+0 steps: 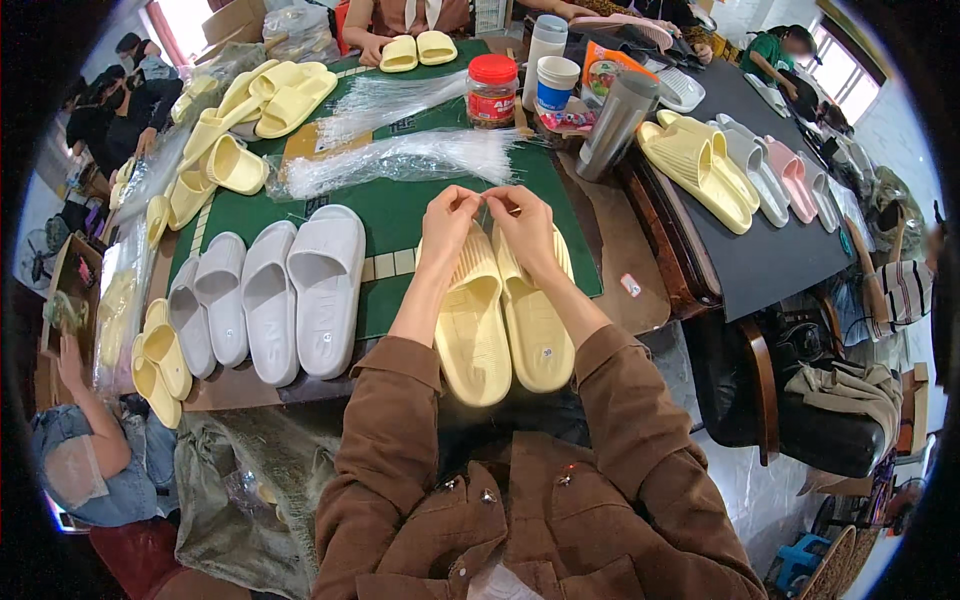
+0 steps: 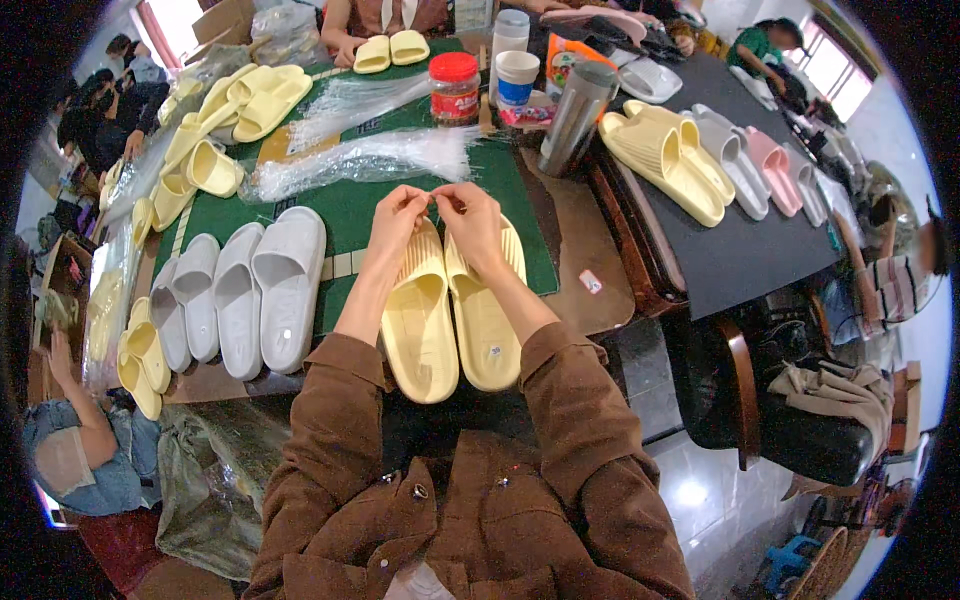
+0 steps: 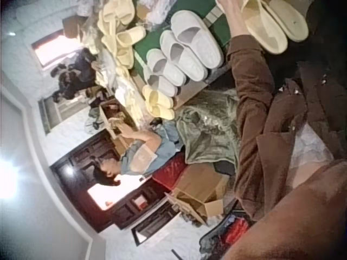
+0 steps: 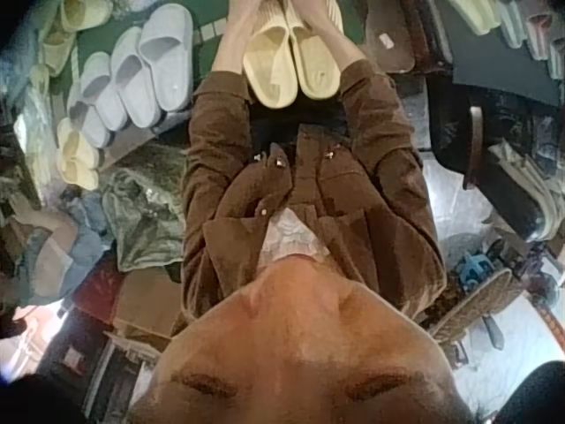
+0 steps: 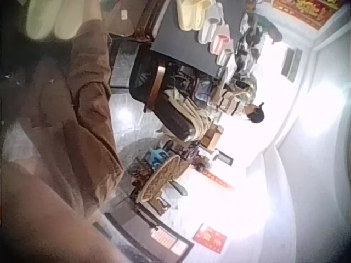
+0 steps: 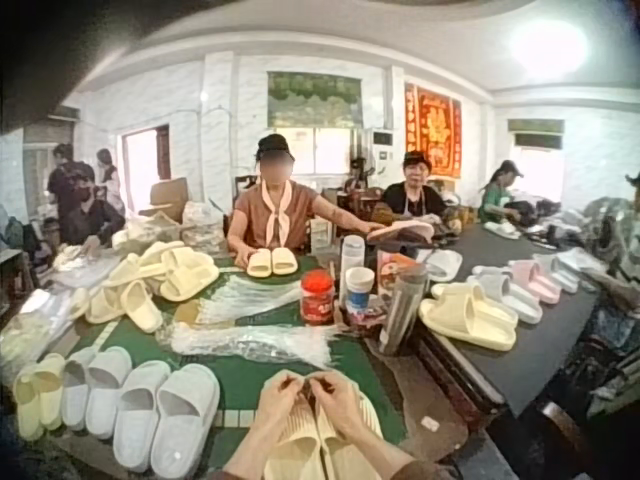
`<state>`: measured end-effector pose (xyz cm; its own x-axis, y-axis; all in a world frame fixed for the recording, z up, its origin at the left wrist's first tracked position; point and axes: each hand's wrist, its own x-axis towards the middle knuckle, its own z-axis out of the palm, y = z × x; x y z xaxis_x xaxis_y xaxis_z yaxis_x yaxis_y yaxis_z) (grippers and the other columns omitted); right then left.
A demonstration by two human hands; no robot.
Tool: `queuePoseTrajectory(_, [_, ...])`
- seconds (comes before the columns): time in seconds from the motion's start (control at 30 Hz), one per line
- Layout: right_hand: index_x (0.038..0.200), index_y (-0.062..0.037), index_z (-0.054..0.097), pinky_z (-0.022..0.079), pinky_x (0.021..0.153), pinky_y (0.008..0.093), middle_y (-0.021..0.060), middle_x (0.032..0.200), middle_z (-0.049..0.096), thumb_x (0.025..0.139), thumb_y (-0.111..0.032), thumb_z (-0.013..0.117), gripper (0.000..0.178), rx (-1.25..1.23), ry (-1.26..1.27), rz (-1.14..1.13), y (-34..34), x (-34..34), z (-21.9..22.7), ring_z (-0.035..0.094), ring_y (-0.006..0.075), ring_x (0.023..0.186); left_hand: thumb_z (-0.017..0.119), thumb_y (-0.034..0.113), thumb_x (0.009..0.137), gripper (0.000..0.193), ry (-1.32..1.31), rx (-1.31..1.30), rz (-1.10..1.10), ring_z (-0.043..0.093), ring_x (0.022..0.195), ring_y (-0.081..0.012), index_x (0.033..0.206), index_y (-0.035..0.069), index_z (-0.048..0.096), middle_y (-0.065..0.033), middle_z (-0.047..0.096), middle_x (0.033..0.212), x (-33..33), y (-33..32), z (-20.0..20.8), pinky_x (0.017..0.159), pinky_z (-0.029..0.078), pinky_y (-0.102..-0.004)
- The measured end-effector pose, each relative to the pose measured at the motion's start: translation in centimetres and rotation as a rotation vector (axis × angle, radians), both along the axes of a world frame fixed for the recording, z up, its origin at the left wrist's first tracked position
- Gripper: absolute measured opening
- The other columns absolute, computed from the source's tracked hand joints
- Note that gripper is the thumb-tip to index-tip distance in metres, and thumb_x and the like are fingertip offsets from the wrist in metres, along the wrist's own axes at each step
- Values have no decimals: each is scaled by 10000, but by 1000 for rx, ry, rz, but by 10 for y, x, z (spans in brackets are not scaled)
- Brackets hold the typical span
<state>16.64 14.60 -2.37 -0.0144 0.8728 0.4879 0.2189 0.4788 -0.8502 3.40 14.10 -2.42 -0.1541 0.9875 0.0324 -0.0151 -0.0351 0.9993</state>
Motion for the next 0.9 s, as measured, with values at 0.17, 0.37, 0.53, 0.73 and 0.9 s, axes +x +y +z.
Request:
queuePoseTrajectory(0.17, [914,12,681,499,631,276,102,829,670,836,-58,638,113,-25,2,-6,-1,0,1,634,157,682,600,149,874,140,-24,-9,-15,549,741,-92,867,18,648,-20,639,799,2,-2,3,667,428,-260])
queuePoseTrajectory(0.37, [916,13,675,488,624,285,106,811,649,838,-46,628,109,56,-32,-35,-3,0,1,616,170,666,613,154,856,148,231,38,15,576,750,-107,867,11,647,-44,654,796,4,-5,9,691,446,-265])
queuePoseTrajectory(0.53, [904,15,668,486,625,287,110,806,643,836,-39,627,96,27,7,-42,-3,-2,2,614,175,667,572,162,886,170,21,2,-67,554,747,-108,848,10,637,-30,635,791,3,-4,7,678,434,-262])
queuePoseTrajectory(0.73, [902,18,657,488,624,286,109,798,645,841,-38,621,90,27,39,-25,-5,0,4,619,175,664,539,164,908,161,-57,-21,-162,496,707,-89,839,45,621,11,561,756,0,-3,6,653,402,-244])
queuePoseTrajectory(0.9, [899,23,636,495,624,287,111,789,655,844,-54,623,96,7,54,-31,-7,-2,6,631,154,680,541,157,895,131,-99,-52,-183,470,691,-65,805,81,600,33,529,746,0,-3,10,646,370,-210])
